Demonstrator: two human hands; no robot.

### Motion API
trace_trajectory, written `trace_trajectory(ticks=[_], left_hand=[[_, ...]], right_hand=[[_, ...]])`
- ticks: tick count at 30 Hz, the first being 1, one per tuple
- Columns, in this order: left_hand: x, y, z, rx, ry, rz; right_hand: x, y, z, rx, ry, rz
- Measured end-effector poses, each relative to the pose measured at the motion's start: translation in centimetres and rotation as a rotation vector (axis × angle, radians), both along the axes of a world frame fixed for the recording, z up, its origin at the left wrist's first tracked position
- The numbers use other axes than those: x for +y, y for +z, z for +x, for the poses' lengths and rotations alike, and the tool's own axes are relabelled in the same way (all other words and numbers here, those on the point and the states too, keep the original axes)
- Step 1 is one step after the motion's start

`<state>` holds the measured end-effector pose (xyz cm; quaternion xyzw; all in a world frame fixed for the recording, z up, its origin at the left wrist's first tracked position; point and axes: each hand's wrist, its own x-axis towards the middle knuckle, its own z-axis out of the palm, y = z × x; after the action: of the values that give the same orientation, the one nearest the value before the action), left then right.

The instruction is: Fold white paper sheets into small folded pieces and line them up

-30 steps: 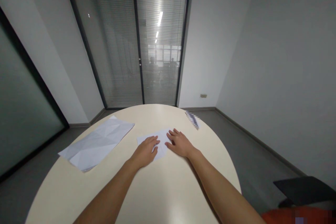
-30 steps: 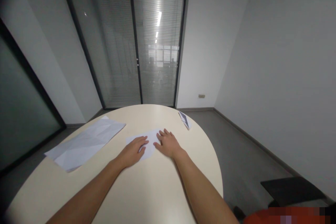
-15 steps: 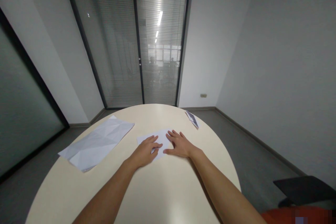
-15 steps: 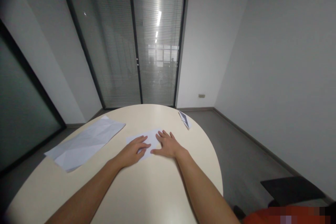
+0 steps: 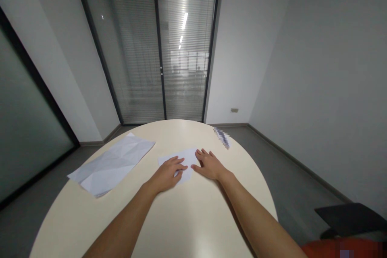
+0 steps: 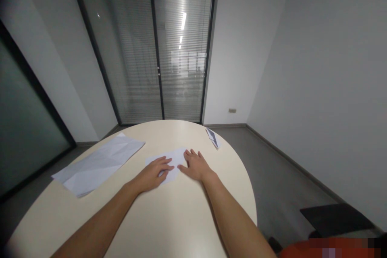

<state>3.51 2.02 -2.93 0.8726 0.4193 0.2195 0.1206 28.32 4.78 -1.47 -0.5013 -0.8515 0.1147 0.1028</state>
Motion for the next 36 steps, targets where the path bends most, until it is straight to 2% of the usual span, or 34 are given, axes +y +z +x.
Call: trace_trajectory(ticks=[6,16,25,29,32,36], left_hand=[[-0.1,0.0,0.2,0.005,0.039,0.011],[0.0,0.0,0.1,0.043,0.027,0.019],[0.0,0.0,0.2,0.034,0.022,0.013],[0.0,0.2,0.1,0.047,0.024,-0.012],[0.1,0.2,0.0,0.054,0.004,-0.019],[0.1,0.3,0.1,0.066,-0.051,-0.038]], right_hand=[[-0.6,0.6,-0.4,-0.037,0.042,-0.001],[-0.7,0.5,-0.4,-0.060,-0.033,-0.119],[-0.4,0.5,-0.5,-0.058,-0.150,-0.047],[-0.4,0.1,-0.8,-0.050,-0.193,0.054],[-0.5,-0.1,-1.1,-0.019,-0.076,0.076],[-0.6,-0.2,-1.5,0.047,0.116,-0.006]])
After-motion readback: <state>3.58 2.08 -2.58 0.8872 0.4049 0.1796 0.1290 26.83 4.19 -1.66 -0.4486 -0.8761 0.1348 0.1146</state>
